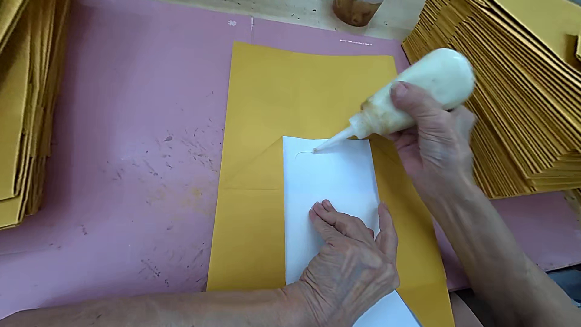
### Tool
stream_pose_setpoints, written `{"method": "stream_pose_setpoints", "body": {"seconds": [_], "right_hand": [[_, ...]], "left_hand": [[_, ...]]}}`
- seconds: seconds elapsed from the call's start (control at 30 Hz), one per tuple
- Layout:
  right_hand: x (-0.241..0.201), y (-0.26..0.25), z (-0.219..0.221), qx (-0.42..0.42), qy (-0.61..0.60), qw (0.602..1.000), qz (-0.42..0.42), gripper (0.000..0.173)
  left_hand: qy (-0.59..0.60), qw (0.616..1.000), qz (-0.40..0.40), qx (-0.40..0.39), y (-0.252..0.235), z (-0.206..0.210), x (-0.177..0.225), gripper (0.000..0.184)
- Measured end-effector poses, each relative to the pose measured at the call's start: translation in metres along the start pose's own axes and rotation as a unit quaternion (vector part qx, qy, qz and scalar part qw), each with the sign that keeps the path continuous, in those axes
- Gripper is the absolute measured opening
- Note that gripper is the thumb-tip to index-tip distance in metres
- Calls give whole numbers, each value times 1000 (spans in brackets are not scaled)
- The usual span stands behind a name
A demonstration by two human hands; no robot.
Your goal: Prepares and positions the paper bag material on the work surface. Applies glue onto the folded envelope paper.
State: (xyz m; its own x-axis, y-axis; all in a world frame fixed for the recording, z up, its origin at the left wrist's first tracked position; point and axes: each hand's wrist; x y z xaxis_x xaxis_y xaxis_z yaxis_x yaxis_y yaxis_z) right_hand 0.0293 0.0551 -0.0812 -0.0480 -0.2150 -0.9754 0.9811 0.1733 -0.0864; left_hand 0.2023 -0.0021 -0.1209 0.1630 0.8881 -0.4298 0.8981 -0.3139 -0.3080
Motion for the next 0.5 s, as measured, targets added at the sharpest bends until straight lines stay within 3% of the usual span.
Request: {"method": "stream_pose_setpoints", "body": {"seconds": [0.1, 0.23, 0.5], "right_hand": [[-10, 18, -26, -34, 52, 995, -80, 26], [-20, 38, -48, -76, 63, 975, -200, 41], [-21, 54, -92, 33, 47, 963, -263, 60]], "left_hand": [[13, 1000, 11, -23, -1, -3, 0, 53], [21, 1000, -7, -15, 1, -2, 4, 52], [8, 1000, -12, -27, 2, -1, 8, 54]]}}
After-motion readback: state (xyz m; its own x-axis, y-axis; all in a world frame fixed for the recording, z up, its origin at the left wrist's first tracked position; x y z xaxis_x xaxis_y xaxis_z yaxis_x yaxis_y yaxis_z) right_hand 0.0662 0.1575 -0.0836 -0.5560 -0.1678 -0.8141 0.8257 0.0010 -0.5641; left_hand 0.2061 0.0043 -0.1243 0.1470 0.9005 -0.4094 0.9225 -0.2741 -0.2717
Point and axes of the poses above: each hand's wrist, its own y-axis away from the middle knuckle, its own z-axis out of the palm, x = y × z, and after that the axes turned 8 degrees about -y, right-handed
